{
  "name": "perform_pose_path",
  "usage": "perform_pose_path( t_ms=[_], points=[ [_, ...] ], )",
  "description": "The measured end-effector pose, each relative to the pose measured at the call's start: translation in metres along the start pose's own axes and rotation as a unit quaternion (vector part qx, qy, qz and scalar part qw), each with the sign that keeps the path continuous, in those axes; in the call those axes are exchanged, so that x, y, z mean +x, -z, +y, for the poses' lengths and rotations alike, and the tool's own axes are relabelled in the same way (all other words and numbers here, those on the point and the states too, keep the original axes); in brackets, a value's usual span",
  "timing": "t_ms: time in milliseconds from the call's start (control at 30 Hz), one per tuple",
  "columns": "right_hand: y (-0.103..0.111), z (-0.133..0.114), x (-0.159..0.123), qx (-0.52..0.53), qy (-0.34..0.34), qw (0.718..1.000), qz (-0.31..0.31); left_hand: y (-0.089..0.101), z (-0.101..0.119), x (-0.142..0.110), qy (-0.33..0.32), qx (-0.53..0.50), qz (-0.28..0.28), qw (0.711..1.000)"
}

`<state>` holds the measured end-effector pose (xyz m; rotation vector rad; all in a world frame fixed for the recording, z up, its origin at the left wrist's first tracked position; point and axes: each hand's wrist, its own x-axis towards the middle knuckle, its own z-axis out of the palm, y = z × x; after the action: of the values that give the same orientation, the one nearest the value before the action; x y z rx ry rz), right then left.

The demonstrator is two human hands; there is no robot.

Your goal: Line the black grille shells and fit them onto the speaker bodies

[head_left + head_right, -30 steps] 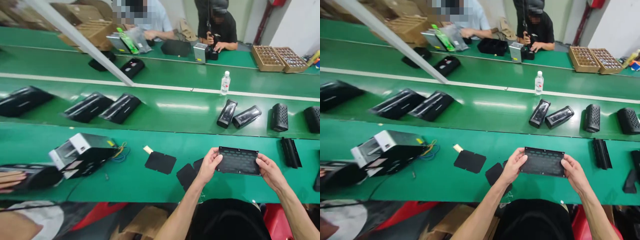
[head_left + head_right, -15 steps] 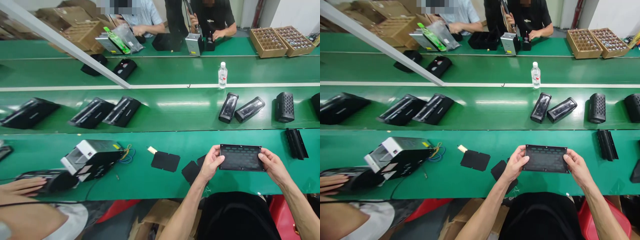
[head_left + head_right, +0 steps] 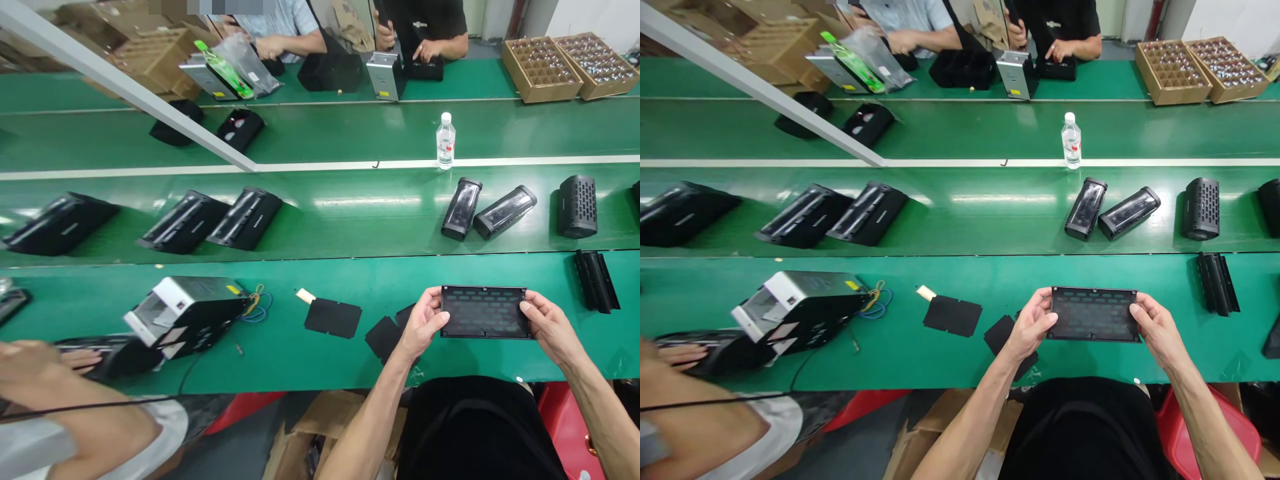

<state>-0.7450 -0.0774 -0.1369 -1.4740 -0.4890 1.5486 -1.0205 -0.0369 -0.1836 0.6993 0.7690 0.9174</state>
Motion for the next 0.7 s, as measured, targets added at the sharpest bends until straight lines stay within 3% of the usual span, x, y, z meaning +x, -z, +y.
perform_pose_path(
  t_ms=[500, 600, 700],
  points=[
    [-0.009, -0.001, 0.004, 0.027, -0.019, 0.999, 0.018, -0.004, 0.006, -0.002, 0.027, -0.047, 0.018, 0.998],
    [-0.010, -0.003, 0.007, 0.035, -0.022, 0.999, 0.013, -0.001, 0.011, 0.001, 0.083, -0.118, 0.018, 0.989],
    [-0.017, -0.008, 0.011, 0.028, -0.040, 0.998, -0.028, -0.002, 0.009, 0.015, 0.194, -0.172, -0.027, 0.965]
  ],
)
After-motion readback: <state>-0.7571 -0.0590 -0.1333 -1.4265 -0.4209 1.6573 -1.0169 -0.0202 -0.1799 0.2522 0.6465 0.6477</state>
